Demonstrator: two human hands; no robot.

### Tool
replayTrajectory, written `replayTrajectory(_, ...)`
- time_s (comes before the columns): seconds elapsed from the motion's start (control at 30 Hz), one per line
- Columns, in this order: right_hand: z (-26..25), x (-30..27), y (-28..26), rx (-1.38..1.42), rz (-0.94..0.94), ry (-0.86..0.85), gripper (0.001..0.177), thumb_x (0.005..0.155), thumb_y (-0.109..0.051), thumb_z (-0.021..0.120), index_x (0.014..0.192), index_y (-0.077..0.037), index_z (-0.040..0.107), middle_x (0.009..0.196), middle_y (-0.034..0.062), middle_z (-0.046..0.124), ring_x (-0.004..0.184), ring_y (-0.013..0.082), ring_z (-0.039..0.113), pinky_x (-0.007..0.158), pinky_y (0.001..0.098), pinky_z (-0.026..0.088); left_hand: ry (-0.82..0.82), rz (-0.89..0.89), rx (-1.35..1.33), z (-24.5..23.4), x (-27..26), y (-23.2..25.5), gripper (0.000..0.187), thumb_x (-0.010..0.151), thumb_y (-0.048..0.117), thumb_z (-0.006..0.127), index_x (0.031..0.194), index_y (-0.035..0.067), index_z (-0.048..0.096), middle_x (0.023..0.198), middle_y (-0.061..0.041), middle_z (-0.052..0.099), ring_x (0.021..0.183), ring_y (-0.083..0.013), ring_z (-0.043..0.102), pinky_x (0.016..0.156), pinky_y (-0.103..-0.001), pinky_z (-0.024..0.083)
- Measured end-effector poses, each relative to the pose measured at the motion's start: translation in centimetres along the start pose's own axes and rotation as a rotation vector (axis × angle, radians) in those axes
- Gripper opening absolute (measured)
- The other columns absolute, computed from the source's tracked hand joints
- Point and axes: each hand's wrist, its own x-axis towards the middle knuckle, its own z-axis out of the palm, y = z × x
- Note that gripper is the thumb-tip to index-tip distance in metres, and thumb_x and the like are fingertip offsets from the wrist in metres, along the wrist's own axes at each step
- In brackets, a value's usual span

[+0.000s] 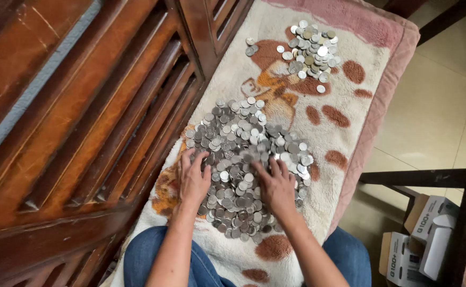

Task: The person sits on a patterned mat and uses both hands to sort a large pile of silver-colored coins. They repeatedly pick up coins, separate them, and place them into a smaller pile on the mat.

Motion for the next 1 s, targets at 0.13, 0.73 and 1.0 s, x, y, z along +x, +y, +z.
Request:
replayTrajectory(0.13, 1.7, 3.7, 3.0, 0.040, 0.004, 0.004, 0.044, 0.114, -0.043, 0.050, 0.156, -0.053, 0.059, 0.151, 0.0146, 0.064, 0.144, 0.0465, 0.058, 0.096, 0.0647, 0.059, -0.054, 0.056, -0.084, -0.2, -0.4, 1.8, 0.030, 0.101, 0.014, 0.074, 0.129, 0.024, 0.078, 0.145, -0.011, 0.059, 0.141, -0.0349, 0.057, 0.114, -0.050, 0.048)
replayTrajectory(0.73, 3.3, -6.8, 4.4, 0.340, 0.079, 0.174, 0.048, 0.095, -0.005, 0.066, 0.134, -0.029, 0.079, 0.141, 0.0130, 0.065, 0.134, 0.0394, 0.062, 0.115, 0.0520, 0.051, -0.284, 0.301, 0.038, -1.7, -1.6, 6.0, 0.009, 0.097, 0.014, 0.076, 0.103, 0.017, 0.082, 0.156, -0.018, 0.054, 0.152, -0.0394, 0.048, 0.123, -0.059, 0.040)
replayTrajectory(1.0, 3.5, 3.4, 4.1, 0.283, -0.042, 0.309, 0.034, 0.103, -0.014, 0.065, 0.130, -0.028, 0.079, 0.117, 0.0129, 0.066, 0.103, 0.0413, 0.068, 0.086, 0.0526, 0.059, -0.063, 0.248, -0.035, 2.4, -1.6, 1.8, 0.019, 0.099, 0.011, 0.067, 0.103, 0.027, 0.077, 0.128, -0.002, 0.063, 0.130, -0.0309, 0.065, 0.111, -0.049, 0.051)
